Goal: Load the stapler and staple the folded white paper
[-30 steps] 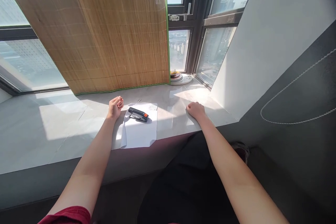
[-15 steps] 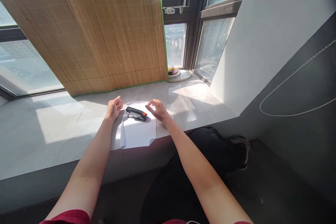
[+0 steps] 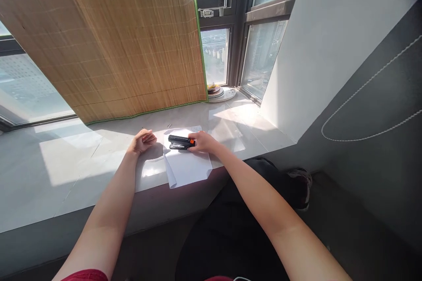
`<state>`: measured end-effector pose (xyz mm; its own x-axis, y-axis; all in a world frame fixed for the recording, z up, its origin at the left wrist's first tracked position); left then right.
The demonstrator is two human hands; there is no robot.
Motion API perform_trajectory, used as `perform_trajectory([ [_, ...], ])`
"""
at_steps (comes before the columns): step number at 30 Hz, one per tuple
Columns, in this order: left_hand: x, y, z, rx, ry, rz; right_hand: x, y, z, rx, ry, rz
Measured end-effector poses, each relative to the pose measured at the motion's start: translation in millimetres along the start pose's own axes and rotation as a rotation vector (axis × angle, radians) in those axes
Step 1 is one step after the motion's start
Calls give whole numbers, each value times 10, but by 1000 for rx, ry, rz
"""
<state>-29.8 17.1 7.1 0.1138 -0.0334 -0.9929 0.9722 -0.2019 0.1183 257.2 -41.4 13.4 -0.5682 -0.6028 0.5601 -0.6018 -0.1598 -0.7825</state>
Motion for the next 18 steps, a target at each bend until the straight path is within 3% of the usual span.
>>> perform_trajectory([
  [5,111,-37,-34,34,-89,-17,-450,-450,343,1,39,-92],
  [11,130,-29,-45,46,-76,-50,-678,-526,519,-78,39,-76],
  [14,49,175,-62,41,-7,-77,-697,-475,499,-88,51,-65],
  [18,-77,733,-156,11,129,-152,-636,-471,473,-131,3,-140],
])
Point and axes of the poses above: each hand's wrist, its own z-axis away from the middle knuckle, its own y-axis out of the palm, x = y × z, the point moved 8 cm from there along -z, towards the middle knuckle, and after that the axes turned 3 degrees about -y, right-handed, at the moved point
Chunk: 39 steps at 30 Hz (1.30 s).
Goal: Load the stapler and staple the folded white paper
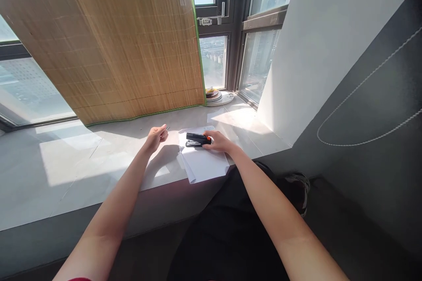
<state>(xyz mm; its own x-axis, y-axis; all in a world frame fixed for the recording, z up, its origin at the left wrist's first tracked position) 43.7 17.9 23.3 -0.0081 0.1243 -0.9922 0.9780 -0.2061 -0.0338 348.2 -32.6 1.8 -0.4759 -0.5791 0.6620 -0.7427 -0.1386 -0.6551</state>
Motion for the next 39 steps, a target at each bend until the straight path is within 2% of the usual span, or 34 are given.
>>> perform_trajectory([
  [4,84,496,-185,-106,-36,-29,80,13,-10,-55,-32,-20],
  [6,132,614,-248,-171,3,-30,78,40,-16,-53,6,-3],
  [9,225,706,-285,-146,20,-138,59,-7,-8,-102,65,1],
  [14,245,677,-239,-35,82,-201,48,-152,69,-130,39,-60],
  [20,320,742,-256,73,13,-117,-82,-192,118,-90,94,-80],
  [22,332,784,-253,104,-9,-88,-122,-182,108,-74,110,-152],
  [25,318,836,-235,151,-8,-93,-201,-183,94,-96,153,-395],
  [28,330,815,-239,137,-16,-87,-291,-188,92,-147,222,-530],
  [39,425,685,-337,76,-12,72,-314,-112,43,-136,227,-432],
])
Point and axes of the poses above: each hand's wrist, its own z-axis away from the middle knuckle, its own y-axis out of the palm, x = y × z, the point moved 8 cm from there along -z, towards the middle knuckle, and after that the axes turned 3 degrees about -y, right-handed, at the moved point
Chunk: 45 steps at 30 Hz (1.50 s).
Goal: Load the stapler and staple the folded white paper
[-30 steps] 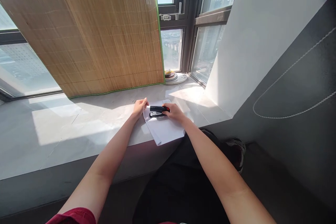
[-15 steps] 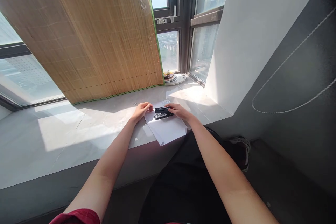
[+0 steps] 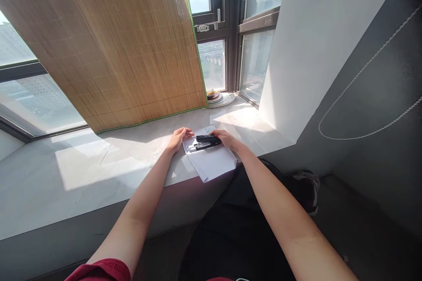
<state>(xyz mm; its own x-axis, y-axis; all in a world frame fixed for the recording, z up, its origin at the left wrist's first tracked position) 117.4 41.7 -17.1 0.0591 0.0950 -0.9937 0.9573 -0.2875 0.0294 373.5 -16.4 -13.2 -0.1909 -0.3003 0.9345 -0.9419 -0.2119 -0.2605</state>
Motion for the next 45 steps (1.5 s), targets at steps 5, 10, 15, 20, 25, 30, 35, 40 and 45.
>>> perform_trajectory([
  [5,15,-23,1,-5,-14,23,31,-22,13,-27,-10,-33],
  [10,-56,-20,20,-13,24,79,206,93,78,80,-194,232],
  [15,-136,43,62,24,-69,280,362,24,91,-195,-340,311],
  [20,-71,218,201,167,-390,429,722,159,231,-373,-675,553],
  [25,-1,167,214,116,-475,532,911,427,310,-290,-868,781],
  [30,112,78,163,69,-506,561,936,478,340,-262,-890,844],
  [35,131,-75,87,-12,-390,372,825,267,258,-329,-653,651],
  [40,92,-128,4,4,-257,216,557,-18,150,-427,-335,269],
  [45,5,-157,-5,-50,-119,259,297,74,74,-150,-149,59],
])
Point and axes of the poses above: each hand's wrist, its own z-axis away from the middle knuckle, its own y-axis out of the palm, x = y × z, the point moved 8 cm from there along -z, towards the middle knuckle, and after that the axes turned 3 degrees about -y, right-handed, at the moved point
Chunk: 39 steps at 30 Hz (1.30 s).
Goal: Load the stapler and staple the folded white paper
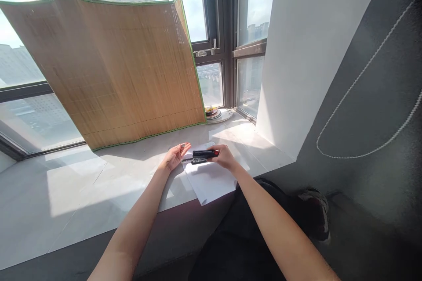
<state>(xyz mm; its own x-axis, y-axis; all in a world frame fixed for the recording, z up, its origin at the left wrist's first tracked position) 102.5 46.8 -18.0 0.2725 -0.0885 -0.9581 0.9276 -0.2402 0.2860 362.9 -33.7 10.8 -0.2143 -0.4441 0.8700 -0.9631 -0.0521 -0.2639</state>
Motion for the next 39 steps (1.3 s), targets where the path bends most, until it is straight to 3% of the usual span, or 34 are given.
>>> perform_trajectory([
  [7,-86,101,94,25,73,48,-42,79,41,147,20,94],
  [11,-159,234,157,79,163,-37,329,3,44,-51,-267,142],
  [14,-261,271,207,30,314,-212,555,61,13,-133,-432,253],
  [17,-363,288,277,-37,452,-393,648,273,-125,-24,-480,316],
  [21,-406,354,355,-43,493,-467,664,611,-326,186,-436,333],
  [25,-433,403,384,-16,506,-444,662,734,-460,221,-391,247],
  [28,-493,247,359,-88,511,-497,496,497,-566,119,-304,165],
  [31,-590,-182,363,-390,519,-649,80,-104,-611,-144,-110,170],
  [34,-530,-572,346,-636,388,-864,-417,-737,-486,-400,147,303],
  [36,-412,-671,284,-638,287,-982,-622,-948,-406,-435,245,454],
  [39,-300,-659,230,-581,264,-1028,-739,-946,-395,-341,277,655],
])
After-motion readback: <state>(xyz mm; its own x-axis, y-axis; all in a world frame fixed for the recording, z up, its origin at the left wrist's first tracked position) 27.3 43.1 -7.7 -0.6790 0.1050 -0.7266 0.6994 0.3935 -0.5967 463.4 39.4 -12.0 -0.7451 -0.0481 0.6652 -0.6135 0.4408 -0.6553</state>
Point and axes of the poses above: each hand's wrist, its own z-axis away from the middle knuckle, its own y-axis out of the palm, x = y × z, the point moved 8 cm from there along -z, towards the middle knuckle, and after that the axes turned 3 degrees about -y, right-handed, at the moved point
